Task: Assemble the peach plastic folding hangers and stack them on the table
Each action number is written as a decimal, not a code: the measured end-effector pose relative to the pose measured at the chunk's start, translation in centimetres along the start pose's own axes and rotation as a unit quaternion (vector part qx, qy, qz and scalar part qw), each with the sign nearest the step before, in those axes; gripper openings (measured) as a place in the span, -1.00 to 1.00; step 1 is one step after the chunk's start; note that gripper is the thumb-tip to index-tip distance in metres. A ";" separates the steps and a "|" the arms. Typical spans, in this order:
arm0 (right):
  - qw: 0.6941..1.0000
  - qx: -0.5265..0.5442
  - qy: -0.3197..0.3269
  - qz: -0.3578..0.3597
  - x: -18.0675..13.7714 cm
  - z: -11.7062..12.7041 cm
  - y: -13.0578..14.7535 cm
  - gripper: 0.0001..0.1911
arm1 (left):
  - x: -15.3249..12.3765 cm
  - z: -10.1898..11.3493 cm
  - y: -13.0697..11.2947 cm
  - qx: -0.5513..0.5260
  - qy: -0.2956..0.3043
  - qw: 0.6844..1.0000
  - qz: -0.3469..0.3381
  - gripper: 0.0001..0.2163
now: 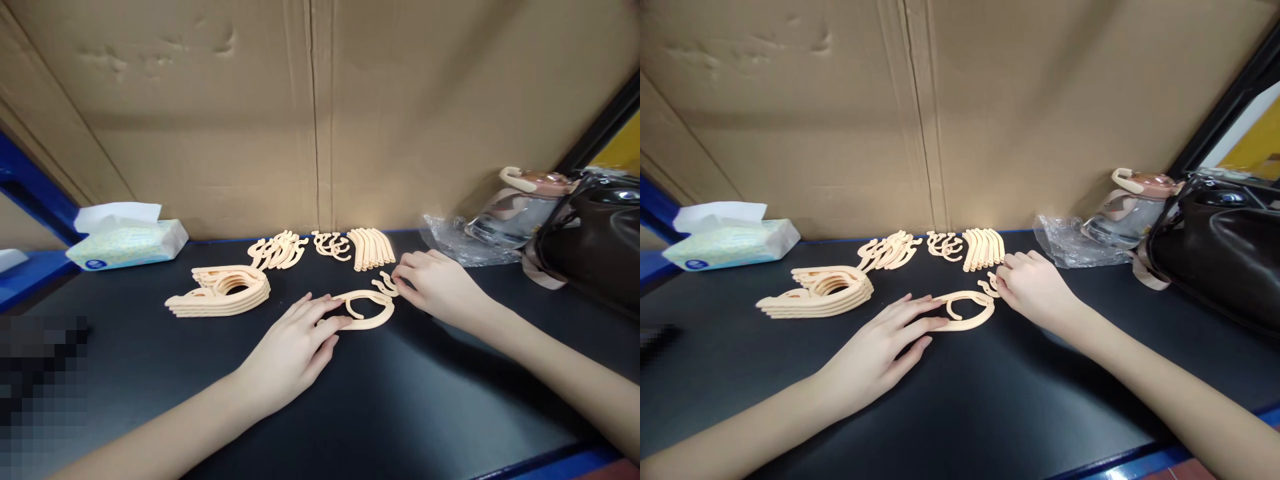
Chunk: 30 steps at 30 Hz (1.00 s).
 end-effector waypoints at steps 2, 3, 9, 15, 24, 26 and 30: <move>1.000 0.021 0.008 0.007 0.0 -0.2 0.1 -0.73 | -0.1 0.0 0.0 -0.003 0.001 1.000 0.000 -0.66; 0.999 0.031 0.013 0.013 -0.1 -0.3 0.2 -0.73 | -0.1 0.0 0.0 -0.004 0.001 1.000 0.000 -0.67; 0.998 0.056 0.027 0.027 0.1 -1.0 0.3 -0.74 | -0.1 0.0 0.0 -0.003 0.005 1.000 0.003 -0.68; 0.998 0.058 0.010 0.012 0.1 -0.7 0.3 -0.80 | -0.1 0.2 -0.1 -0.004 -0.004 1.000 0.001 -0.68; 0.993 0.058 -0.098 -0.018 -0.8 2.4 0.3 -0.84 | -0.1 0.1 0.0 -0.006 0.008 1.000 0.010 -0.69; 0.983 0.071 -0.171 -0.017 -2.0 4.3 0.9 -0.84 | -0.2 0.6 -0.4 -0.012 -0.006 1.000 -0.001 -0.70; 0.956 0.166 -0.241 0.026 -4.2 6.8 2.8 -0.93 | -0.7 1.9 -1.8 -0.039 -0.050 0.996 -0.059 -0.72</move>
Point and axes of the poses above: each hand's wrist, its own x-axis towards the middle knuckle, its own z-axis out of the back of the hand, y = z × x, the point moved 9 cm from there along x, towards the middle knuckle, and after that the axes turned 15 degrees about y, right-handed, at the moved point
